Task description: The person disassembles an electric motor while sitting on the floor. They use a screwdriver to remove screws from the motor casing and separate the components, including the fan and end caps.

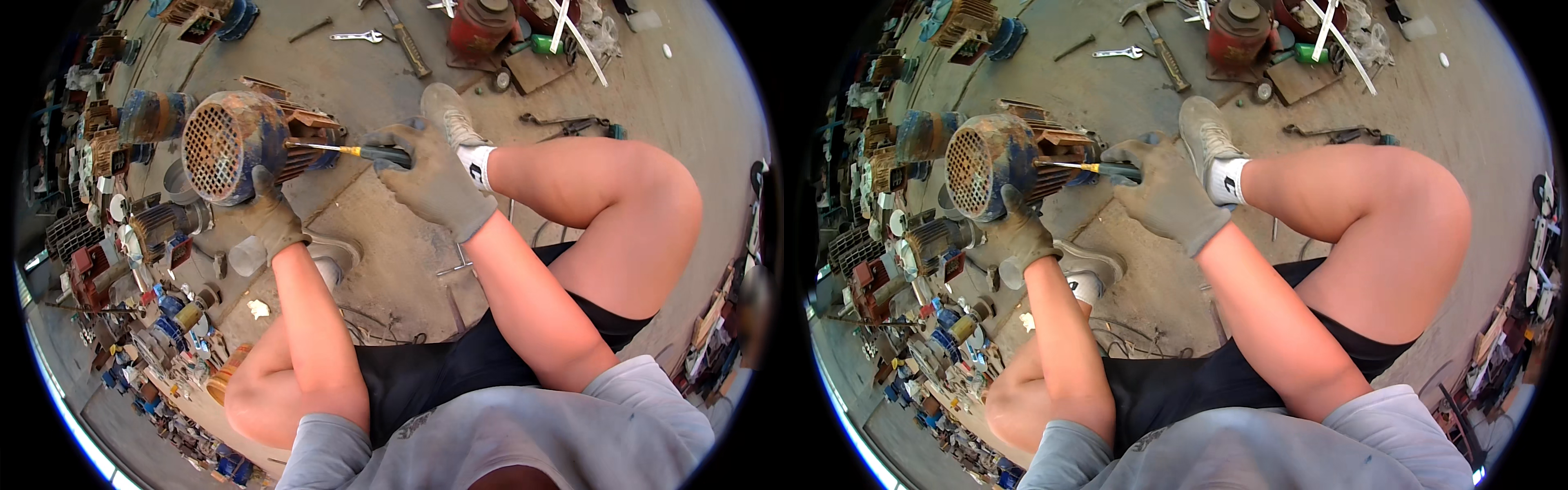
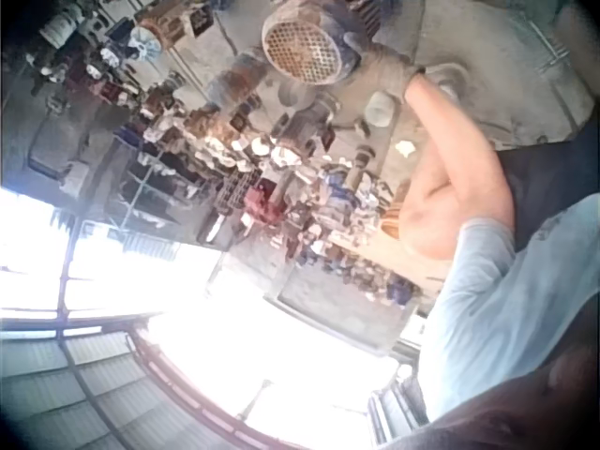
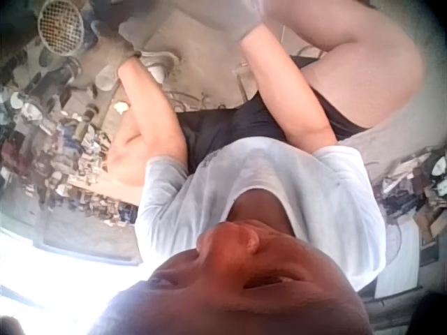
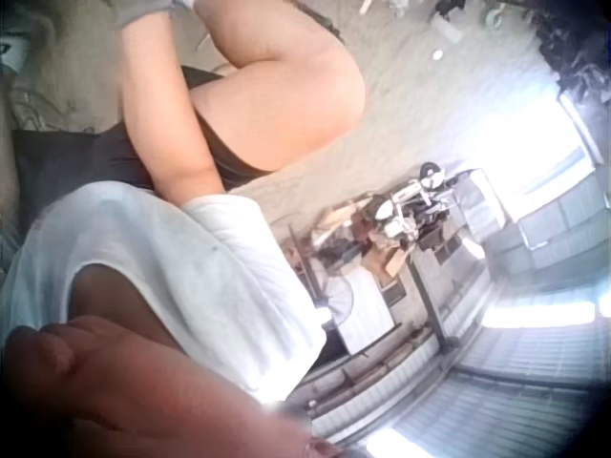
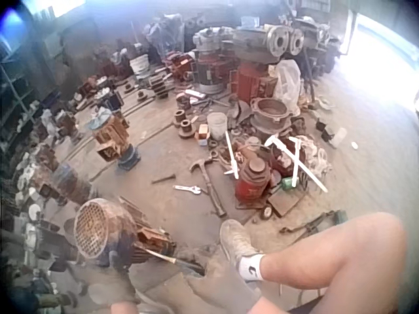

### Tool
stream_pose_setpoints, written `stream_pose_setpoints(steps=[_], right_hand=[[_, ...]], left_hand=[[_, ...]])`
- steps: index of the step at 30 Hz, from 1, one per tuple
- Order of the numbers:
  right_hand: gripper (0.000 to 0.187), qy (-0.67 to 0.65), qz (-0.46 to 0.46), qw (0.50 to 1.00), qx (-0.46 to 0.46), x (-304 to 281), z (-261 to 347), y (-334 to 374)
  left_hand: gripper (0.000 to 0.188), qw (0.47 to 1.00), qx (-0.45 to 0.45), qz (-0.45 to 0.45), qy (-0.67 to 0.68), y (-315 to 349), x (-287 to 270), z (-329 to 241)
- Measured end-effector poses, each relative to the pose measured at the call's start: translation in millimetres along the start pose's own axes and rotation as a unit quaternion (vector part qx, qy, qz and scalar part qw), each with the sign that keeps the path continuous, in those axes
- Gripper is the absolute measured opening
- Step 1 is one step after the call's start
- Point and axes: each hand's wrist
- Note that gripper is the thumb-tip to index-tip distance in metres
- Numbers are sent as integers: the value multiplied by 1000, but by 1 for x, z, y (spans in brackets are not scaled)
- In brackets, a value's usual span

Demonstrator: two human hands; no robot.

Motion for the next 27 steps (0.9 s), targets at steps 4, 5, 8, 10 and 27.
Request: stream_pose_setpoints(steps=[4, 5, 8, 10, 27], right_hand=[[41, -136, 20, 978, 159, -6, 4, -2], [42, -171, 16, 964, 203, -7, 7, -3], [43, -240, -6, 938, 249, 1, 6, -1], [38, -248, -17, 949, 195, 7, 6, 8], [29, -233, 62, 931, 274, -21, 11, -10]], left_hand=[[138, 1000, 22, 11, 5, 1, 5, -11], [137, 1000, 14, 12, -6, 2, 4, -12], [139, 1000, 6, 10, -14, -1, -1, 6], [144, 1000, 13, 8, 1, -3, -6, 14], [146, 996, -16, -83, 41, 5, 11, -10]])
Point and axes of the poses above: each hand's wrist, its own y-axis away from the middle knuckle, its own x-axis out of the palm, z = x × y, and after that the axes turned 1 degree about -x, right-handed
